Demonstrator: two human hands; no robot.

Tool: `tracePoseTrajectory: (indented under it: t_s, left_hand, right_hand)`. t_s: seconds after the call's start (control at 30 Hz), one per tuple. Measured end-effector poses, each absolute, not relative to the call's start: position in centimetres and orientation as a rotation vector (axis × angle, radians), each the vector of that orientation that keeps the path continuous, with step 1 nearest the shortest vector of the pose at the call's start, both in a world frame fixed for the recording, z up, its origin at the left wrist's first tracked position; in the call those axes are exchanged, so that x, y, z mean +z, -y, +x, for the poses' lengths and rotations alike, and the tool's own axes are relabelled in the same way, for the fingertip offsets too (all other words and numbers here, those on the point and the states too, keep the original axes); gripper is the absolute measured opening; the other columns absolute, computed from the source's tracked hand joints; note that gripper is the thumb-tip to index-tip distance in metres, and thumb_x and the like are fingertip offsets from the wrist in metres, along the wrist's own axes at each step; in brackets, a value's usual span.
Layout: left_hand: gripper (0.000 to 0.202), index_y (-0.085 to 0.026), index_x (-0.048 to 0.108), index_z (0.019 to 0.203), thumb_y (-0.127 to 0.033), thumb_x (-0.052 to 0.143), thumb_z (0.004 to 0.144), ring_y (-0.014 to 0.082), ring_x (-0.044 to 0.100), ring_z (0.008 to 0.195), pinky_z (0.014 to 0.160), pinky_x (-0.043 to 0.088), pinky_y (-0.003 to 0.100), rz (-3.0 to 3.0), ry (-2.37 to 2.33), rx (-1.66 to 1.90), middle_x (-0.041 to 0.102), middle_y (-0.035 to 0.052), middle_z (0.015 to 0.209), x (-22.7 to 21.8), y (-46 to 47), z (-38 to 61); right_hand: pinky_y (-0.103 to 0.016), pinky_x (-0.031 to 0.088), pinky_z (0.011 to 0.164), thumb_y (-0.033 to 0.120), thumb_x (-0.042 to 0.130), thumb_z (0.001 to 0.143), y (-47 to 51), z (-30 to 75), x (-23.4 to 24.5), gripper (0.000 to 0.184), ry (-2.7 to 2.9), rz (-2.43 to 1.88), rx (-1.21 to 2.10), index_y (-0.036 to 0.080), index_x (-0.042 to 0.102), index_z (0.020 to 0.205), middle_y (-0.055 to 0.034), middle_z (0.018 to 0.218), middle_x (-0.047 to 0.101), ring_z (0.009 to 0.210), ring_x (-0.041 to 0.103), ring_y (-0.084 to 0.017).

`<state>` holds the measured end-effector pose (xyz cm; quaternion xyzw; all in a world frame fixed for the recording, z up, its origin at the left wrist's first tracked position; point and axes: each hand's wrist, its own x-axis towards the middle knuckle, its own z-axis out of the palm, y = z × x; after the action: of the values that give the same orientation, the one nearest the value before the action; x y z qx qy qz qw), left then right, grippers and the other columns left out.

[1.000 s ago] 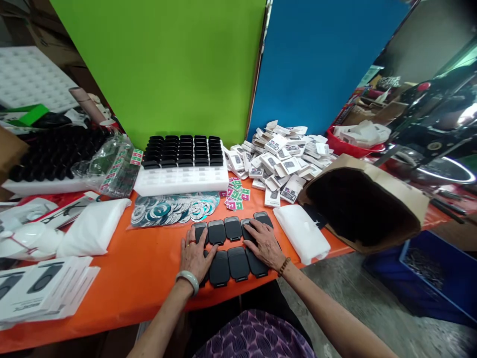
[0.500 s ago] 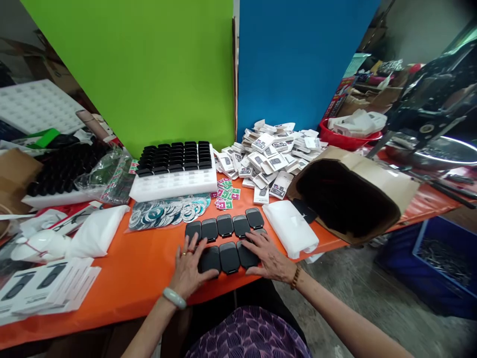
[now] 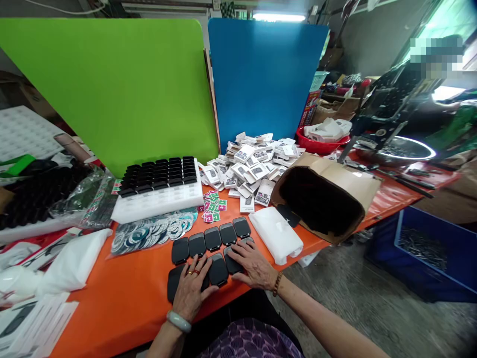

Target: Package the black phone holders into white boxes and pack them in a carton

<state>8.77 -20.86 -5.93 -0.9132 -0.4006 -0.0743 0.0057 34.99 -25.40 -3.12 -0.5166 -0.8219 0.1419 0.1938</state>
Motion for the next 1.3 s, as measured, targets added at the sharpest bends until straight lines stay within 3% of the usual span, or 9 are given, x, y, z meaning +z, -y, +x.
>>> tracePoseTrajectory:
  t_s: [0.2,0.53,0.73,0.93,1.3]
  left_hand:
    - [0.072,-0.026,0.038,0.143,-0.062,0.049,0.082,0.0311,0.046,0.13,0.103,0.036,0.045,-2.775,1.06,-0.436,0.052,0.0059,0.141,-7.2,20.4,8.2]
    - [0.068,-0.024,0.048,0.138,-0.062,0.05,0.082,0.0338,0.05,0.125,0.099,0.038,0.046,-2.718,1.028,-0.5,0.055,0.0068,0.138,-6.8,20.4,8.7]
    - [0.066,-0.026,0.047,0.139,-0.061,0.05,0.082,0.033,0.049,0.127,0.1,0.04,0.046,-2.75,1.073,-0.49,0.055,0.0063,0.138,-6.9,20.3,8.6]
    - [0.065,-0.024,0.049,0.137,-0.06,0.049,0.083,0.0332,0.047,0.129,0.101,0.039,0.048,-2.745,1.092,-0.442,0.054,0.0059,0.139,-6.7,20.3,8.8]
    - [0.063,-0.025,0.05,0.136,-0.059,0.049,0.083,0.0325,0.047,0.129,0.102,0.039,0.047,-2.757,1.127,-0.436,0.054,0.0065,0.139,-6.6,20.4,8.9]
  right_hand:
    - [-0.051,0.022,0.109,0.06,0.05,0.085,25.2,34.8,-3.2,0.068,2.263,-1.412,0.375,0.021,0.042,0.14,-0.0127,0.139,0.049,0.128,0.039,-0.031]
    - [-0.049,0.025,0.109,0.057,0.058,0.082,25.1,35.0,-3.7,0.067,2.181,-1.336,0.366,0.02,0.046,0.136,-0.0123,0.136,0.053,0.125,0.044,-0.029]
    - [-0.038,0.039,0.101,0.034,0.049,0.093,24.8,38.3,-3.0,0.032,1.786,-1.447,0.18,0.019,0.06,0.119,-0.0125,0.125,0.059,0.119,0.051,-0.023]
    - [-0.037,0.035,0.093,0.018,0.045,0.091,24.0,45.0,-1.5,0.023,1.543,-2.095,-0.101,0.015,0.067,0.093,-0.0132,0.113,0.061,0.109,0.05,-0.024]
    - [-0.038,0.027,0.088,0.011,0.05,0.078,23.1,46.2,-1.4,0.016,1.583,-2.184,-0.006,0.014,0.065,0.082,-0.0125,0.098,0.062,0.1,0.046,-0.026]
